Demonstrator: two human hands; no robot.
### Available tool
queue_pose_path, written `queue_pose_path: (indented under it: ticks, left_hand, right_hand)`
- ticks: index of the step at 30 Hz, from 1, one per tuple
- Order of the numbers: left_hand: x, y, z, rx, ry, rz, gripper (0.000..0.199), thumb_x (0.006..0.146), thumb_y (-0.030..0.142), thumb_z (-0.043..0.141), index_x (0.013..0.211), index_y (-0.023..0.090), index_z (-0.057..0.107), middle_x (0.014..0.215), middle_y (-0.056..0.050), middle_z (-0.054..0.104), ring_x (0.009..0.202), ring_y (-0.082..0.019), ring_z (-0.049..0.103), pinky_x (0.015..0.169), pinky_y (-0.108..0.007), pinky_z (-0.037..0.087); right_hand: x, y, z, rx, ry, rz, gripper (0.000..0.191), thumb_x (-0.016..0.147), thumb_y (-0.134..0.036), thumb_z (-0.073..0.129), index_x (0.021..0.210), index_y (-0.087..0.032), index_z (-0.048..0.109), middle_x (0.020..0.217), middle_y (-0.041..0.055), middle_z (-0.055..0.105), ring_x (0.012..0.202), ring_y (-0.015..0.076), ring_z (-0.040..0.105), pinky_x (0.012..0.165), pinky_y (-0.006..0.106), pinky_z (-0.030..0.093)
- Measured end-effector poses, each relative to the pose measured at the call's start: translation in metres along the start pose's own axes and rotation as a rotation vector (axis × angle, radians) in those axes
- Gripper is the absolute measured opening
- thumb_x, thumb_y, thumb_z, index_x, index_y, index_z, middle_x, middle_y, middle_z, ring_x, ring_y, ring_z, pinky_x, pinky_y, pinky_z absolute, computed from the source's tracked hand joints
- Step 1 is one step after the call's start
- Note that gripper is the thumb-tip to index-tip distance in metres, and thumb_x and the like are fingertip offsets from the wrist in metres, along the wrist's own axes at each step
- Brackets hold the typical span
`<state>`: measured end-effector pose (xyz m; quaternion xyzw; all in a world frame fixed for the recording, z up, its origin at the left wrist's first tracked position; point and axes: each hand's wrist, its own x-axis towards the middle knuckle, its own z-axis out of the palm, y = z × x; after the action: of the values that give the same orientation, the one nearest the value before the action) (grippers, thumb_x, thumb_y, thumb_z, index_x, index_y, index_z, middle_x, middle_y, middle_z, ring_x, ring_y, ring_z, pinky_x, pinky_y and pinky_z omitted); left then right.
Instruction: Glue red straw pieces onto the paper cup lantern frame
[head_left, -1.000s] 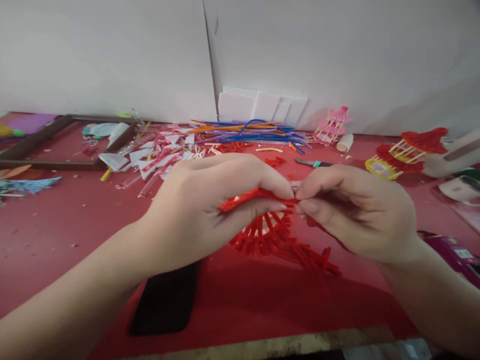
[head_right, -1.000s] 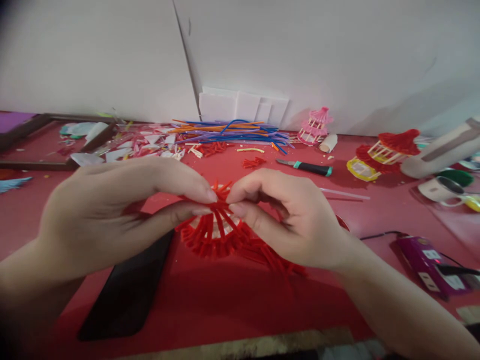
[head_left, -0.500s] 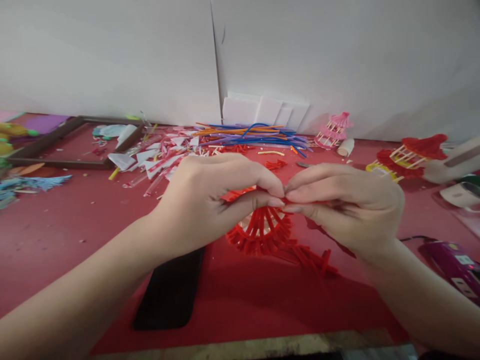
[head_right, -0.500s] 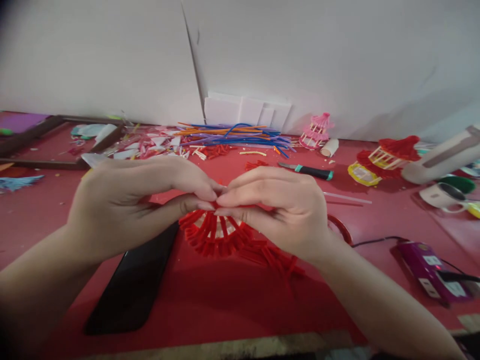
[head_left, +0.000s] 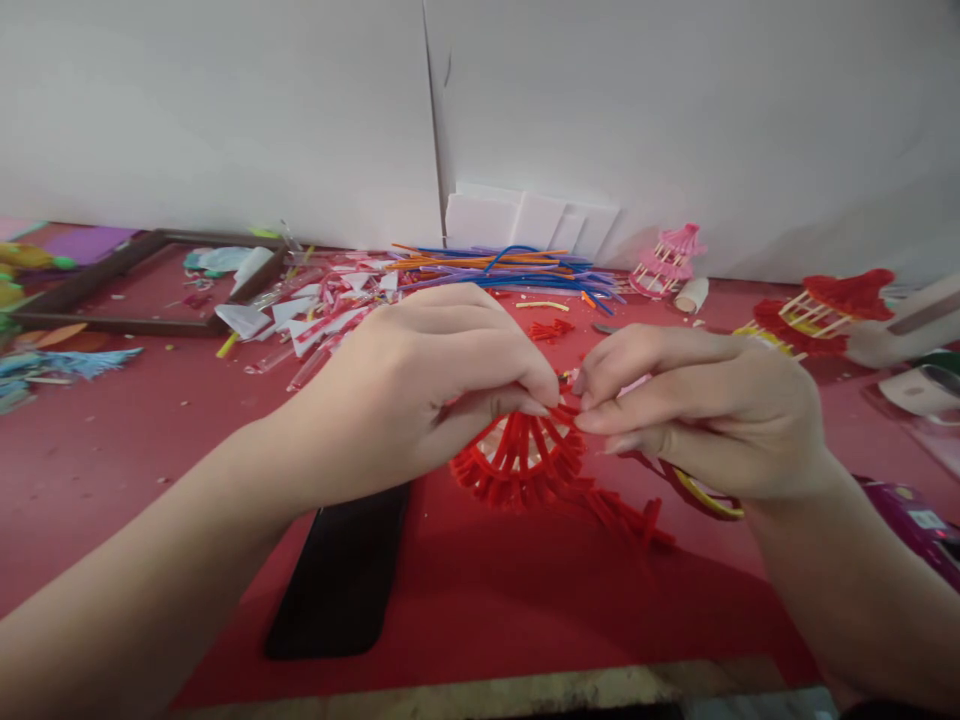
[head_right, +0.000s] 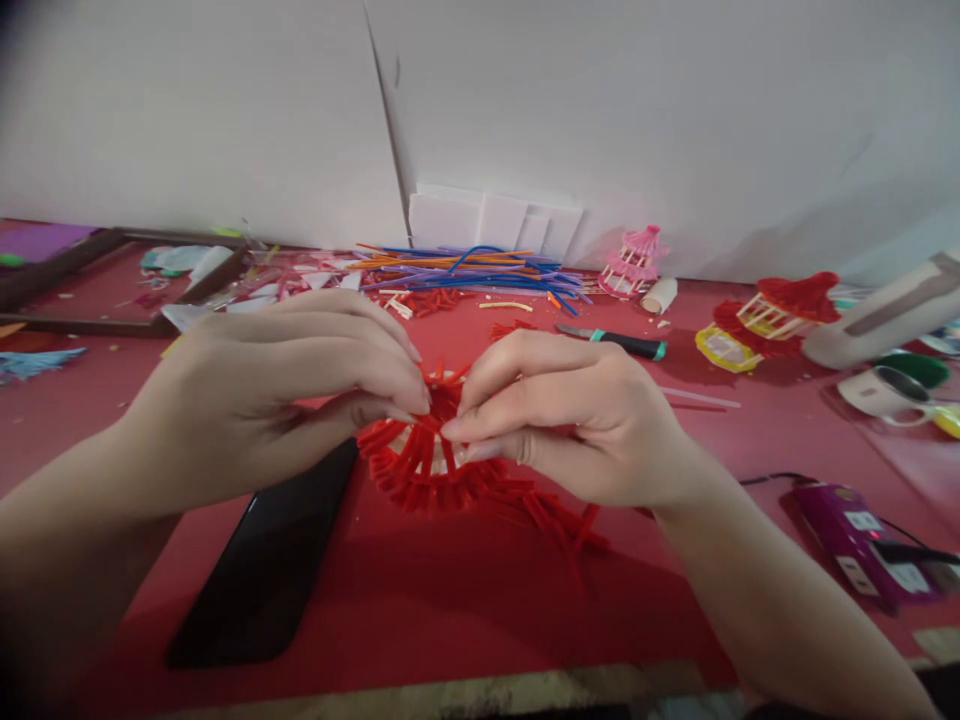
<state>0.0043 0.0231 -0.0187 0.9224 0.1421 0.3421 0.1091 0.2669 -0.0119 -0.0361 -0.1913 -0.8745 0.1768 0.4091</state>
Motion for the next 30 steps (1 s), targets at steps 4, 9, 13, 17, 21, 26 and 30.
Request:
queue_pose_path:
  ticks: [4, 9, 13, 17, 21, 26, 30]
  left_hand:
    - [-0.001, -0.001, 0.000, -0.059, 0.068, -0.037, 0.015, 0.099, 0.011, 0.063, 0.096, 0.025, 0.067, 0.091, 0.003, 0.076, 0.086, -0.014, 0.070, 0.082, -0.029, 0.057]
    - [-0.002, -0.011, -0.003, 0.050, 0.340, -0.442, 0.023, 0.107, 0.026, 0.053, 0.084, 0.025, 0.057, 0.071, 0.006, 0.065, 0.066, -0.011, 0.062, 0.068, -0.029, 0.049]
    - [-0.004, -0.036, -0.002, 0.533, 0.098, -0.821, 0.040, 0.107, 0.033, 0.039, 0.072, 0.023, 0.054, 0.064, -0.001, 0.060, 0.069, -0.021, 0.065, 0.074, -0.038, 0.052]
    - [-0.009, -0.057, 0.005, 0.595, -0.097, -0.891, 0.022, 0.098, 0.033, 0.055, 0.090, 0.020, 0.071, 0.101, -0.014, 0.075, 0.106, -0.039, 0.072, 0.091, -0.053, 0.056]
    - [-0.009, -0.052, 0.007, 0.447, -0.053, -0.778, 0.021, 0.098, 0.033, 0.058, 0.104, 0.023, 0.075, 0.111, -0.011, 0.078, 0.101, -0.034, 0.074, 0.085, -0.047, 0.058]
    - [-0.005, -0.031, 0.001, -0.095, -0.174, -0.389, 0.029, 0.102, 0.045, 0.061, 0.120, 0.025, 0.072, 0.119, -0.005, 0.079, 0.107, -0.022, 0.076, 0.093, -0.032, 0.060]
    - [-0.007, -0.031, 0.000, -0.308, -0.265, -0.260, 0.047, 0.096, 0.024, 0.071, 0.141, 0.027, 0.060, 0.139, -0.005, 0.074, 0.130, -0.020, 0.071, 0.110, -0.030, 0.056]
  right_hand:
    - [0.000, 0.003, -0.007, 0.007, 0.025, -0.031, 0.018, 0.097, -0.010, 0.071, 0.106, -0.022, 0.080, 0.098, 0.0044, 0.076, 0.090, 0.0189, 0.076, 0.081, 0.036, 0.065]
    - [-0.003, 0.007, -0.014, -0.105, 0.194, -0.053, 0.022, 0.092, -0.009, 0.077, 0.103, -0.028, 0.082, 0.094, 0.0026, 0.077, 0.083, 0.0186, 0.074, 0.075, 0.036, 0.065]
    - [-0.009, 0.005, -0.006, -0.283, 0.310, -0.078, 0.024, 0.086, -0.005, 0.081, 0.101, -0.024, 0.082, 0.093, 0.0036, 0.078, 0.081, 0.0178, 0.074, 0.067, 0.032, 0.063]
    - [-0.014, -0.006, 0.009, -0.476, 0.325, -0.158, 0.020, 0.083, -0.005, 0.084, 0.099, -0.017, 0.079, 0.093, 0.0052, 0.079, 0.085, 0.0178, 0.073, 0.075, 0.035, 0.064]
    - [-0.019, -0.018, 0.018, -0.501, 0.260, -0.176, 0.018, 0.087, -0.002, 0.080, 0.097, -0.016, 0.078, 0.097, 0.0056, 0.082, 0.096, 0.0201, 0.078, 0.084, 0.037, 0.070]
    - [-0.020, -0.022, 0.022, -0.472, 0.158, -0.191, 0.015, 0.094, -0.001, 0.071, 0.099, -0.014, 0.078, 0.105, 0.0082, 0.085, 0.110, 0.0213, 0.080, 0.097, 0.040, 0.071]
    - [-0.021, -0.025, 0.025, -0.528, 0.143, -0.180, 0.017, 0.094, -0.002, 0.072, 0.091, -0.018, 0.077, 0.102, 0.0040, 0.086, 0.103, 0.0193, 0.082, 0.093, 0.035, 0.071]
